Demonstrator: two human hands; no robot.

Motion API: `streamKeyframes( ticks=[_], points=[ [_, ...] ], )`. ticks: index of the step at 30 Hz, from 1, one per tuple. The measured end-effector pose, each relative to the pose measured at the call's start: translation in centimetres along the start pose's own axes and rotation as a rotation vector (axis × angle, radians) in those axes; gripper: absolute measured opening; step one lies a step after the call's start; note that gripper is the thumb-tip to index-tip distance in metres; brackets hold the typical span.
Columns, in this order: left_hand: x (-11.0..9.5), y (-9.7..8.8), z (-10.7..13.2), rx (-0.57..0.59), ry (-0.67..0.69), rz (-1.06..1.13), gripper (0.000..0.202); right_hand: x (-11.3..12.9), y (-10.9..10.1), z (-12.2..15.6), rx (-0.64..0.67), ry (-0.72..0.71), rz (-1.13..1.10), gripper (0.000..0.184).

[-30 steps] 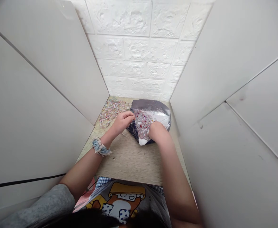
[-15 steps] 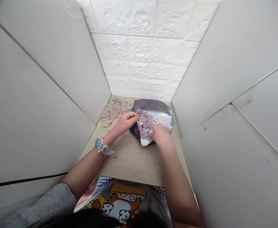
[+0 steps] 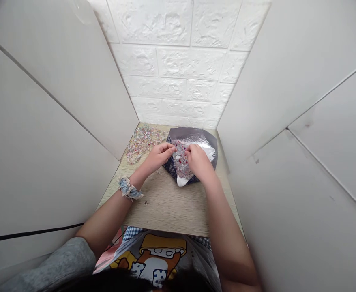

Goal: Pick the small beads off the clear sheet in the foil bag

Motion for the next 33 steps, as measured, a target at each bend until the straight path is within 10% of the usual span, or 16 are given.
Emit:
streamKeyframes(
  ticks=[16,33],
  points=[
    [-1.1,0.1,0.3,0.003,0.031,0.047,0.024,0.6,2.8,-0.4,0.021,0.241,-1.330,0.024],
    [-1.3,-0.1,0.2,-0.003,0.082,0.022,0.023,1.7,3.4,-0.4,0.134,0.190,-1.649,0.012]
  ],
)
Point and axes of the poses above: each hand's wrist, its own z-axis away from the middle knuckle, its own y-axis out of the palm, x = y × z, the point moved 8 cm from there along -z, towards the middle knuckle, and after that the axes turned 11 degrees about z, right-handed, at the moved point
